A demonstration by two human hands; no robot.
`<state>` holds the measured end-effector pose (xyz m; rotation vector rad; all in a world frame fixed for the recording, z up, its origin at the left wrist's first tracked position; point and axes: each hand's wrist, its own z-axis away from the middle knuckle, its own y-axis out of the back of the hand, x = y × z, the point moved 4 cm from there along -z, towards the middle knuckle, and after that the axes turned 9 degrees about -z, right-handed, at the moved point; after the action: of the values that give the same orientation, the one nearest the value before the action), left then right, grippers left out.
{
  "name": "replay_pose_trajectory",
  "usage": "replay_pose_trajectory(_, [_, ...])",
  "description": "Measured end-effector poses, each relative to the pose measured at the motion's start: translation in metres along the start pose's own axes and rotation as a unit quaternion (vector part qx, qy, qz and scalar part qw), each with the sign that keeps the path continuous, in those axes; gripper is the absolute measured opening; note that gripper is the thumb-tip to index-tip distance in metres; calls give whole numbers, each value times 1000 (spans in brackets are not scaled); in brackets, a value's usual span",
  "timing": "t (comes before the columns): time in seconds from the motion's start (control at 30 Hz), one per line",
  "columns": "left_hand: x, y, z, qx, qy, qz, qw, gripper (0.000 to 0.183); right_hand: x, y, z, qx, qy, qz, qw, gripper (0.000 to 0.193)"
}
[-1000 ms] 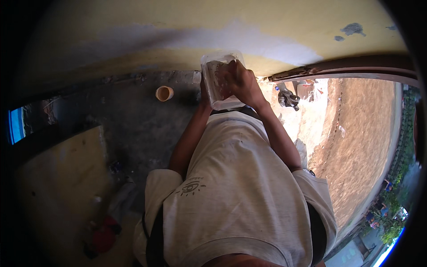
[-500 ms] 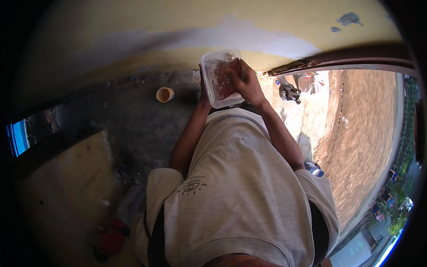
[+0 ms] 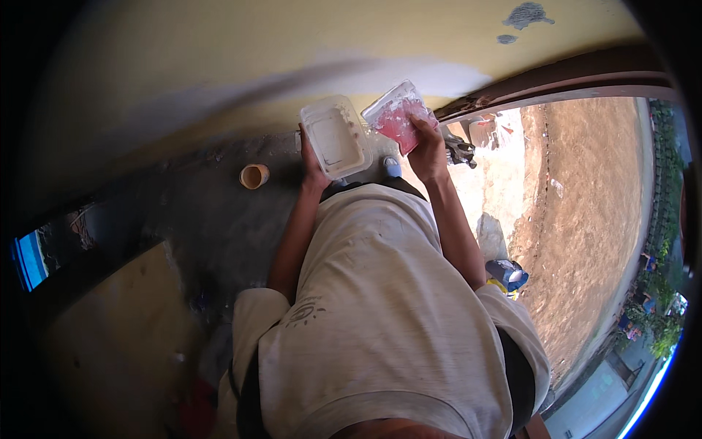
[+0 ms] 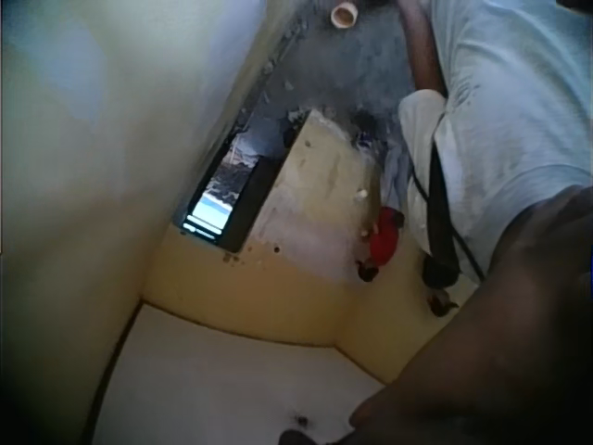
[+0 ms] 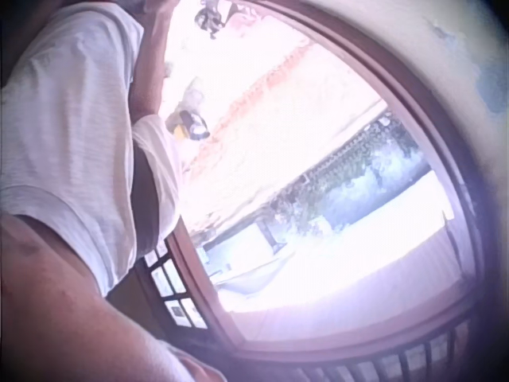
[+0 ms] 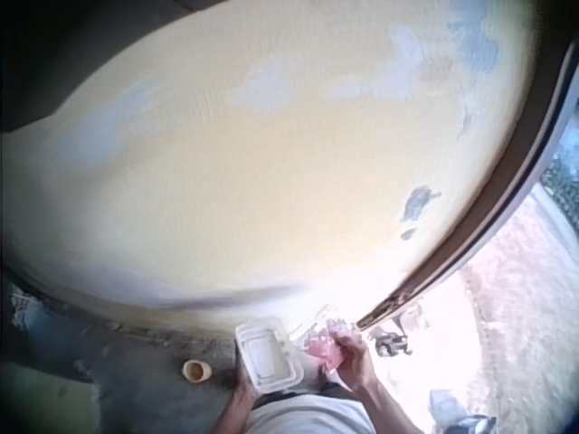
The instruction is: The person applies a white patching compound to a hole in a wall using a red putty knife, repeatedly scraping and smoothing the substance over the damaged area while holding a small white container.
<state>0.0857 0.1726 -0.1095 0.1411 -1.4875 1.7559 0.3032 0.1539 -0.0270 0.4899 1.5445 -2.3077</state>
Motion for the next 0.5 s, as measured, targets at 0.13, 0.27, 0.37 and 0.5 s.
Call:
replay_pose_trajectory(0.13, [-5,3,-8,24,10,21,999,85,-25,40,-19,-5,-8,-70,997,24])
replay_pose_trajectory(0.27, [-5,-13,-13,28,10,19,999,84,-44,67,-52,-5,172,316,933,19])
replay_pose_trajectory(0.37, [0,-17,-11,35,6,12,999,82,-50,40,-81,55,92,102,989,21])
replay_pose_trajectory(0.5, [-3,-10,-13,22,-3,30,999,80,-95,-35,-72,52,105,-34,993,19])
